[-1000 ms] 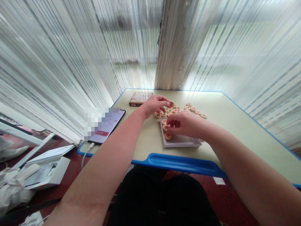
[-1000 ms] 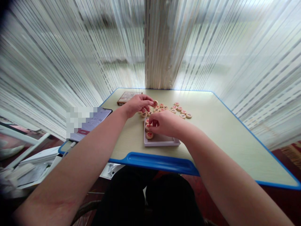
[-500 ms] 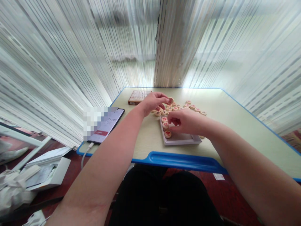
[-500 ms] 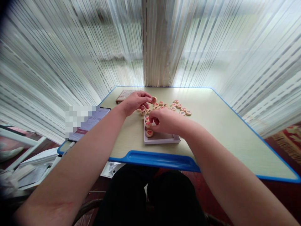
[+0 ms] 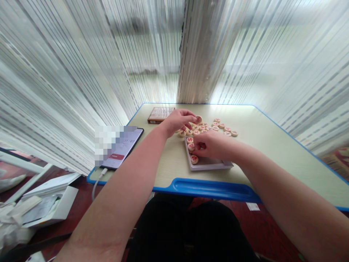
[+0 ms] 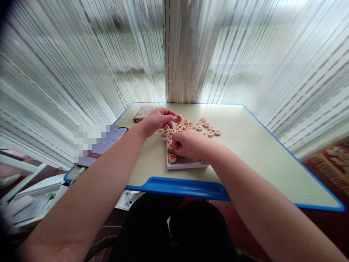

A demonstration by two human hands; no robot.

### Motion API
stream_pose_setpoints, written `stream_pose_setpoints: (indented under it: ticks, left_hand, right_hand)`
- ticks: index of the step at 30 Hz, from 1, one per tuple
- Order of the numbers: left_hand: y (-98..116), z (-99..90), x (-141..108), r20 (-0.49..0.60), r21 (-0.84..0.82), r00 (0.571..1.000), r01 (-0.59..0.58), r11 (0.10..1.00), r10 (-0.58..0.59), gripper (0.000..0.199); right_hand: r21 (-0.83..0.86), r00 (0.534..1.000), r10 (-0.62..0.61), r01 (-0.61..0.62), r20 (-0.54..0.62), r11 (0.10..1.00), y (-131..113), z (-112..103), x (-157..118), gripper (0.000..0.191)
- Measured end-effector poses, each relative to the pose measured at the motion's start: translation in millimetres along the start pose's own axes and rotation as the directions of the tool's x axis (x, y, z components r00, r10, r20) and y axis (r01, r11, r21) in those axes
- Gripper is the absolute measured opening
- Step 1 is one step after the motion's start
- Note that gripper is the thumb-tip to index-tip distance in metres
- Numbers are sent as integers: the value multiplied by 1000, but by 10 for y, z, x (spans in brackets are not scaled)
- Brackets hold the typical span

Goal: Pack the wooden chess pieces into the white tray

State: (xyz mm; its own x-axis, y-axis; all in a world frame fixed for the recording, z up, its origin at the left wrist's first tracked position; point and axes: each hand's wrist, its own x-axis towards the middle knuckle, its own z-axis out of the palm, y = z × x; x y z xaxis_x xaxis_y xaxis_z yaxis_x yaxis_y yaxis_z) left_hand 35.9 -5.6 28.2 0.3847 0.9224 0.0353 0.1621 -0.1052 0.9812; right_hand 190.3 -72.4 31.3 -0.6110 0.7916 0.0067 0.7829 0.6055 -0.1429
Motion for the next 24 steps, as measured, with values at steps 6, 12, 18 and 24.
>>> stream_pose_setpoints:
  ticks: [6, 12, 18, 24]
  left_hand:
    - [3, 0, -2, 2, 19, 1000, 9, 1000, -9, 13]
    - [-18, -10, 6, -1, 20, 1000, 6, 1000, -6, 14]
    - [-34, -13, 13, 7, 26, 1000, -7, 1000, 7, 16]
    - [-26, -11, 14, 6, 12, 1000, -14, 1000, 14, 16]
  right_hand:
    - [11, 1000, -11, 11, 2, 1000, 0, 5, 7, 12]
    - [56, 999, 1, 1, -37, 998, 22, -26, -8, 20]
    - [40, 999, -1, 3, -50, 999, 36, -28, -3, 16]
    - [26, 999, -16, 18, -49, 1000, 53, 45, 25, 18]
